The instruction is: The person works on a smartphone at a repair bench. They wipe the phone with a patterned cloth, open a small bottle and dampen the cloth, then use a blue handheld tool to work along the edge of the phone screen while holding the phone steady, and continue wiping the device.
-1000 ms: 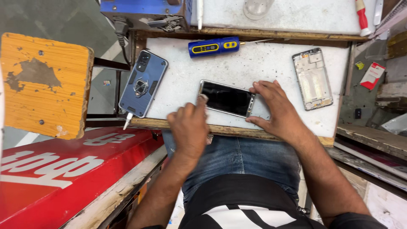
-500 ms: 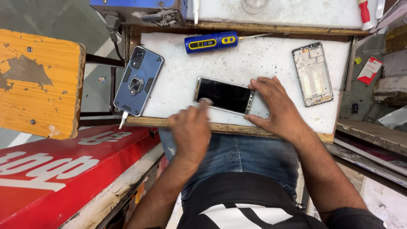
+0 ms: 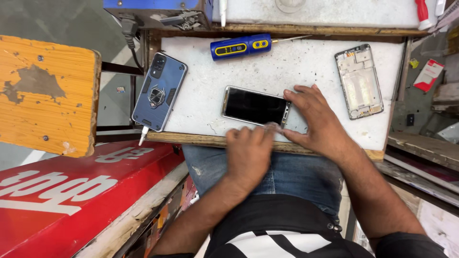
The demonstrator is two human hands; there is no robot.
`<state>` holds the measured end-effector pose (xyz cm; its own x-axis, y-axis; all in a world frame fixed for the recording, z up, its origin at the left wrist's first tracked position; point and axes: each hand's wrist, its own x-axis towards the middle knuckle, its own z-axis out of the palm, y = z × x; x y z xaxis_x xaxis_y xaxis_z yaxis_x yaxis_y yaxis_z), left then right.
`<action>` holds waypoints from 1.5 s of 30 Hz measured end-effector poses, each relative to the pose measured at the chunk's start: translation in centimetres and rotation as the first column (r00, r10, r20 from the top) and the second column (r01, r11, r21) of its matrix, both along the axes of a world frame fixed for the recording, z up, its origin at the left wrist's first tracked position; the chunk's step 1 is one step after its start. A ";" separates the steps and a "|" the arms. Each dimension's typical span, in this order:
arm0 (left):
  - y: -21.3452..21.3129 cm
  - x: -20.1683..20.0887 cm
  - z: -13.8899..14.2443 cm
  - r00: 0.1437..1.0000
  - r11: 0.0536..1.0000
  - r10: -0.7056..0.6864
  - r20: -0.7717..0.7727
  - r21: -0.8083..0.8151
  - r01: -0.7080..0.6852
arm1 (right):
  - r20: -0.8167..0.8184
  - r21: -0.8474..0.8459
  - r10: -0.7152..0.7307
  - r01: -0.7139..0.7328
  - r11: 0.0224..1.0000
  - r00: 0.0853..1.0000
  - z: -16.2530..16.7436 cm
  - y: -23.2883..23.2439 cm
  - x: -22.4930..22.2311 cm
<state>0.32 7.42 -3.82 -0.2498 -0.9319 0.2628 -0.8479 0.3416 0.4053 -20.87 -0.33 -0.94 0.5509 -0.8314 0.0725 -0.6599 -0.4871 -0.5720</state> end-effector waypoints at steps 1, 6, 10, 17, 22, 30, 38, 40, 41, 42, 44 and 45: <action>0.0 -0.5 0.0 1.000 1.000 -0.007 -0.022 -0.013 0.007 | 0.011 -0.002 0.005 -0.005 1.000 1.000 0.0 -0.1 0.1; -0.9 3.2 -0.3 0.997 0.997 0.073 0.036 -0.008 -0.073 | 0.026 0.025 -0.014 0.013 1.000 1.000 0.2 0.0 0.1; -1.1 4.0 -0.9 0.996 0.993 0.093 0.011 -0.072 -0.092 | 0.031 0.016 -0.001 0.001 1.000 1.000 0.1 0.0 0.0; -0.8 1.0 -0.9 0.999 0.996 0.036 0.024 -0.079 -0.034 | 0.020 -0.003 -0.006 0.006 1.000 1.000 0.4 -0.3 0.6; -1.4 5.7 -1.0 0.980 0.985 0.165 0.111 -0.059 -0.160 | -0.012 0.011 -0.020 0.020 1.000 1.000 -0.1 -0.1 0.6; -1.2 0.6 0.0 0.996 1.000 -0.010 -0.084 -0.004 0.010 | -0.015 -0.014 -0.005 0.005 1.000 1.000 -0.2 -0.2 0.7; -2.5 5.5 -1.9 0.964 0.965 0.245 0.104 -0.116 -0.233 | -0.030 -0.013 -0.001 0.000 1.000 1.000 -0.1 -0.4 0.6; -3.3 4.6 -1.7 0.961 0.960 0.264 0.078 -0.120 -0.254 | -0.015 -0.037 0.001 -0.002 0.999 1.000 -0.2 -0.6 0.8; -3.9 4.3 -1.5 0.959 0.960 0.267 0.094 -0.112 -0.256 | -0.017 -0.032 -0.007 0.006 0.999 1.000 -0.1 -0.5 0.8; -4.3 4.1 -1.2 0.957 0.961 0.269 0.108 -0.097 -0.259 | -0.023 -0.022 -0.015 0.014 1.000 1.000 -0.1 -0.3 0.8; -4.5 4.0 -0.3 0.957 0.962 0.268 0.111 -0.081 -0.260 | -0.034 -0.005 -0.017 0.017 1.000 0.999 0.1 -0.2 0.8; -4.4 4.2 0.1 0.960 0.963 0.264 0.097 -0.086 -0.256 | -0.039 -0.009 -0.017 0.016 1.000 0.999 0.1 -0.2 0.7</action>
